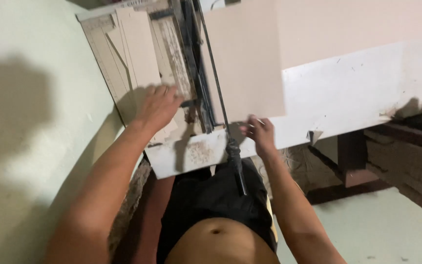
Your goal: Using a manual paper cutter to trim or cut thin white sheets of material into smaller strips.
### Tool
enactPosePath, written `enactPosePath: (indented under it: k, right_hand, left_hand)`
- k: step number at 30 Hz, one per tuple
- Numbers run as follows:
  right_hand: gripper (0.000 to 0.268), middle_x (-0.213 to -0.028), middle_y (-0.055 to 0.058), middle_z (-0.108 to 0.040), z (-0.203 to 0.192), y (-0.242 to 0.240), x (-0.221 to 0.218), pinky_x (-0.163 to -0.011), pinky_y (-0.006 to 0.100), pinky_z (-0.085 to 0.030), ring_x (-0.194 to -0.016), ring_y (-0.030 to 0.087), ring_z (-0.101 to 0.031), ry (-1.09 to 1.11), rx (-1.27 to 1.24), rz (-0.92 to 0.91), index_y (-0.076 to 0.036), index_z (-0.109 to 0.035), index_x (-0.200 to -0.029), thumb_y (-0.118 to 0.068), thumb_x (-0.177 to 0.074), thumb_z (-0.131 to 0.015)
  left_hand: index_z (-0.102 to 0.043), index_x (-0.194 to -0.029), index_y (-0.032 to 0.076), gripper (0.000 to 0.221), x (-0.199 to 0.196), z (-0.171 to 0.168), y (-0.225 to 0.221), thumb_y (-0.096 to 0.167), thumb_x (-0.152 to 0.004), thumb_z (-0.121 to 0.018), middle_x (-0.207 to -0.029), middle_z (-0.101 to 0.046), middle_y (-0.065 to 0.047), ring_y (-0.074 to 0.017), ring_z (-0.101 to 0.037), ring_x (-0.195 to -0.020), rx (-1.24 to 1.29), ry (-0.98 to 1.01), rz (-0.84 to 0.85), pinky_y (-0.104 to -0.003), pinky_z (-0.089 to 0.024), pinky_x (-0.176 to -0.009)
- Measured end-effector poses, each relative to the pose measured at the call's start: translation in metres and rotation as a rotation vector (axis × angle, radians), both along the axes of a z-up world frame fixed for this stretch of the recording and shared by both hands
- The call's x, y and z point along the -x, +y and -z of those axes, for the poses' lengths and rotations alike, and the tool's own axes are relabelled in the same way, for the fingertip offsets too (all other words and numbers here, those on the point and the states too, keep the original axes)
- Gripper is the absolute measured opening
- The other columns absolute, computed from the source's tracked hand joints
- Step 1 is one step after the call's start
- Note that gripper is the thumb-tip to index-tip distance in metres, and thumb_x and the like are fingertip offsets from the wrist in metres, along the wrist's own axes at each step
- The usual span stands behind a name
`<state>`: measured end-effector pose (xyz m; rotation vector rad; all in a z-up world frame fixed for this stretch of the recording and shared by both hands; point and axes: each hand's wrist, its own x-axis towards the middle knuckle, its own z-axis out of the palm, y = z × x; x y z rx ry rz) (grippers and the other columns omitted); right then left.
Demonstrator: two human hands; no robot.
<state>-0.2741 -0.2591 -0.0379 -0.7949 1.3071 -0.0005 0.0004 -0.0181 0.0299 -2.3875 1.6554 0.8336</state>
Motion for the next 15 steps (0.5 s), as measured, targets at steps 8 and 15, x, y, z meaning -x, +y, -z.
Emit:
enactPosePath:
  k: [8, 15]
  right_hand:
    - [0.037, -0.098, 0.018, -0.074, -0.016, 0.016, -0.034, -0.077, 0.047, -0.065, -0.087, 0.030, -0.077, 0.005, 0.210, -0.307, 0.000, -0.062, -0.111, -0.037, -0.106, -0.064]
    - [0.075, -0.075, 0.014, -0.078, -0.123, 0.006, -0.065, -0.058, 0.031, -0.063, -0.058, 0.022, -0.075, 0.270, 0.338, -1.032, 0.000, -0.076, -0.103, -0.062, -0.100, -0.032]
  left_hand:
    - [-0.023, -0.162, 0.013, 0.105, 0.014, -0.030, -0.111, 0.042, -0.081, -0.084, -0.163, -0.010, -0.034, -0.0486, -0.011, -0.153, -0.109, 0.174, -0.616, -0.070, -0.006, -0.120]
    - [-0.001, -0.165, 0.012, 0.132, 0.027, 0.022, -0.124, 0.043, -0.073, -0.091, -0.162, 0.008, -0.030, -0.0472, -0.001, -0.152, -0.259, 0.017, -0.583, -0.078, -0.020, -0.113]
